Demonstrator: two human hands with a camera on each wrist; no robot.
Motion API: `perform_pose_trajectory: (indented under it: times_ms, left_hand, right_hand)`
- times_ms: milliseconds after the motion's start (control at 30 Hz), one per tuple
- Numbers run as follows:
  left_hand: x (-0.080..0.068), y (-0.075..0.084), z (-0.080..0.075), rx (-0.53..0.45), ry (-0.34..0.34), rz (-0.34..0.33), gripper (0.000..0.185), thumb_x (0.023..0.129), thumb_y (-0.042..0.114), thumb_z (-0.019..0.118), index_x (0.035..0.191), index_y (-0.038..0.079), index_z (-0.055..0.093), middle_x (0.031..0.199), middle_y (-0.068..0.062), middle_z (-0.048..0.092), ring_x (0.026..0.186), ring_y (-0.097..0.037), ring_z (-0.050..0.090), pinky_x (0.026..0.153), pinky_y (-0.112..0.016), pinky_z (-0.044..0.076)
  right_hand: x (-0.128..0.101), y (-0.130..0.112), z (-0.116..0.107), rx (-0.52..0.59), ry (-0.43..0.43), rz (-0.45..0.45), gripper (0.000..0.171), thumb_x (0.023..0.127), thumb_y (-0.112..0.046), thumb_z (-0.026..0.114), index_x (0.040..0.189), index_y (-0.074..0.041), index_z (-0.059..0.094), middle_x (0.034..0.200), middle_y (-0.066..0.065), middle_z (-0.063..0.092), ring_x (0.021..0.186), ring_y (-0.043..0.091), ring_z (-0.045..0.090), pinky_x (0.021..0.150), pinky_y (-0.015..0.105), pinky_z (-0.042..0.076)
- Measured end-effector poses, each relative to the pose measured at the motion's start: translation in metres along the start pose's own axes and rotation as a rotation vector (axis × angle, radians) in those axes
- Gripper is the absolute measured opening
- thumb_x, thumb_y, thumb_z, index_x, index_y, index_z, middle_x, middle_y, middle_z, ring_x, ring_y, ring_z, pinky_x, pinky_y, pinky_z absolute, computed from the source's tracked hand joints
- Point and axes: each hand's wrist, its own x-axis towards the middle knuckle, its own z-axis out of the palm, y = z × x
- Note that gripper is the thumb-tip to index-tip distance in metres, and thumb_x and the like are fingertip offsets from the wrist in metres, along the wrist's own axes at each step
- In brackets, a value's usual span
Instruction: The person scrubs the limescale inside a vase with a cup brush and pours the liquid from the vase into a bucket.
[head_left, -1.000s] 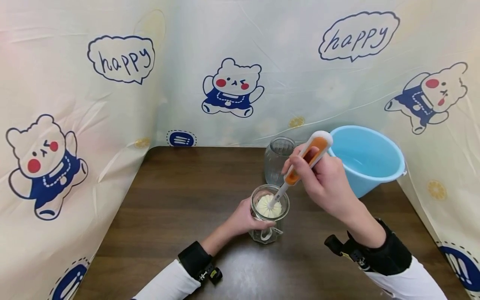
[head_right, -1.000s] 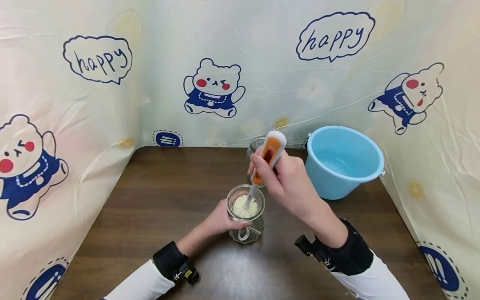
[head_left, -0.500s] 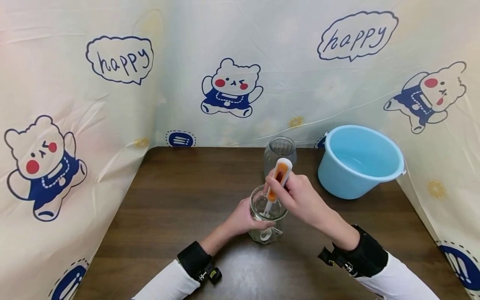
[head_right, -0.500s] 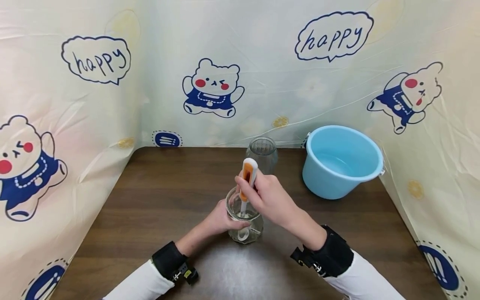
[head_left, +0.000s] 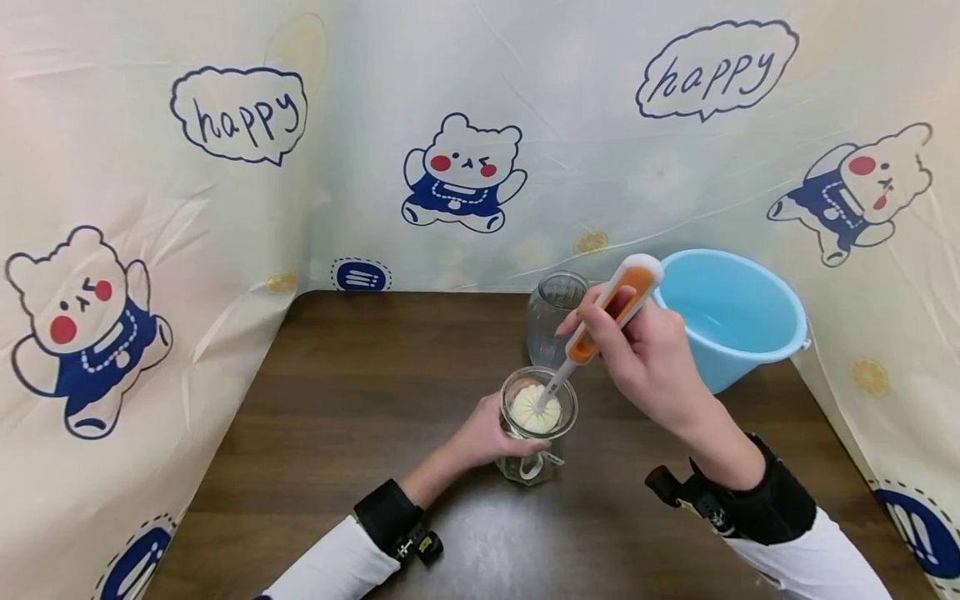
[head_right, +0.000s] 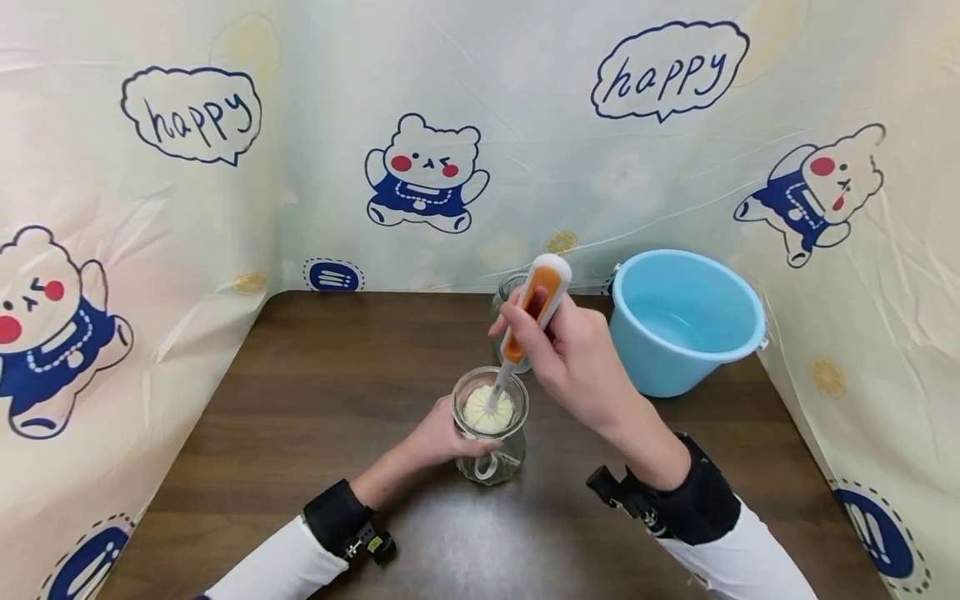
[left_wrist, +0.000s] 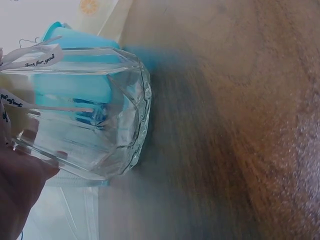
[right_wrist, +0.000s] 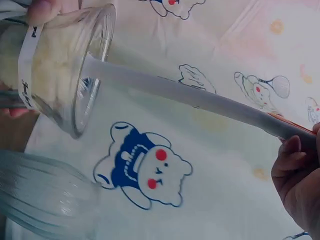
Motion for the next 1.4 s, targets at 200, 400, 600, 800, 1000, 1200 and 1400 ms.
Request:
perform_pose_trajectory:
  times_ms: [200, 400, 600, 800, 1000, 1200, 1400]
  left_hand:
    - [-0.003, -0.002, 0.002, 0.007, -0.004, -0.026, 0.077, 0.072, 0.015, 0.094, 0.140, 0.013, 0.059, 0.128, -0.009, 0.069, 0.112, -0.015, 0.065, 0.101, -0.031, 0.051]
    - [-0.004, -0.002, -0.001, -0.011, -0.029, -0.057, 0.087, 0.076, 0.018, 0.092, 0.152, 0.022, 0.049, 0.132, -0.013, 0.068, 0.115, -0.032, 0.067, 0.101, -0.033, 0.052]
    - [-0.003, -0.002, -0.002, 0.008, -0.027, -0.050, 0.083, 0.076, 0.020, 0.092, 0.149, 0.020, 0.052, 0.132, -0.013, 0.068, 0.116, -0.031, 0.067, 0.101, -0.033, 0.052]
    - [0.000, -0.002, -0.003, 0.047, -0.016, -0.022, 0.075, 0.072, 0.018, 0.093, 0.139, 0.016, 0.060, 0.127, 0.001, 0.069, 0.115, -0.013, 0.065, 0.104, -0.033, 0.050]
    - [0.001, -0.001, -0.004, 0.043, -0.016, -0.016, 0.076, 0.072, 0.017, 0.093, 0.140, 0.015, 0.059, 0.128, 0.002, 0.069, 0.116, -0.013, 0.064, 0.105, -0.032, 0.049]
    - [-0.001, 0.000, -0.002, 0.061, -0.010, -0.035, 0.078, 0.074, 0.019, 0.093, 0.143, 0.015, 0.057, 0.131, -0.002, 0.068, 0.115, -0.015, 0.065, 0.102, -0.033, 0.051]
    - [-0.002, -0.002, -0.001, 0.059, -0.015, -0.033, 0.078, 0.075, 0.019, 0.092, 0.145, 0.015, 0.056, 0.130, -0.014, 0.069, 0.113, -0.024, 0.066, 0.102, -0.039, 0.052]
  right_hand:
    - [-0.019, 0.015, 0.023, 0.069, -0.038, 0.055, 0.027, 0.110, -0.027, 0.054, 0.109, 0.000, 0.060, 0.095, 0.003, 0.075, 0.084, 0.017, 0.075, 0.076, 0.024, 0.060]
    - [-0.038, 0.023, 0.043, 0.082, -0.139, 0.141, 0.011, 0.105, -0.007, 0.060, 0.115, -0.006, 0.063, 0.099, 0.000, 0.075, 0.088, 0.019, 0.075, 0.080, 0.032, 0.062]
    - [-0.035, 0.021, 0.040, 0.080, -0.166, 0.120, 0.011, 0.104, -0.006, 0.061, 0.115, -0.007, 0.062, 0.101, 0.001, 0.076, 0.091, 0.020, 0.076, 0.081, 0.032, 0.062]
    - [-0.011, 0.005, 0.008, 0.048, -0.068, 0.034, 0.026, 0.110, -0.027, 0.055, 0.104, -0.002, 0.060, 0.101, 0.005, 0.077, 0.094, 0.015, 0.076, 0.076, 0.022, 0.059]
    - [-0.007, 0.003, 0.004, 0.046, -0.082, 0.036, 0.030, 0.109, -0.032, 0.055, 0.104, -0.002, 0.060, 0.104, 0.005, 0.078, 0.098, 0.015, 0.075, 0.079, 0.021, 0.058]
    - [-0.023, 0.027, 0.028, 0.018, -0.154, 0.040, 0.019, 0.107, -0.025, 0.059, 0.109, -0.006, 0.061, 0.108, 0.003, 0.078, 0.096, 0.019, 0.077, 0.082, 0.026, 0.060]
    - [-0.033, 0.036, 0.038, -0.025, -0.209, 0.052, 0.015, 0.099, -0.001, 0.067, 0.112, -0.007, 0.066, 0.112, 0.002, 0.078, 0.095, 0.017, 0.076, 0.080, 0.029, 0.061]
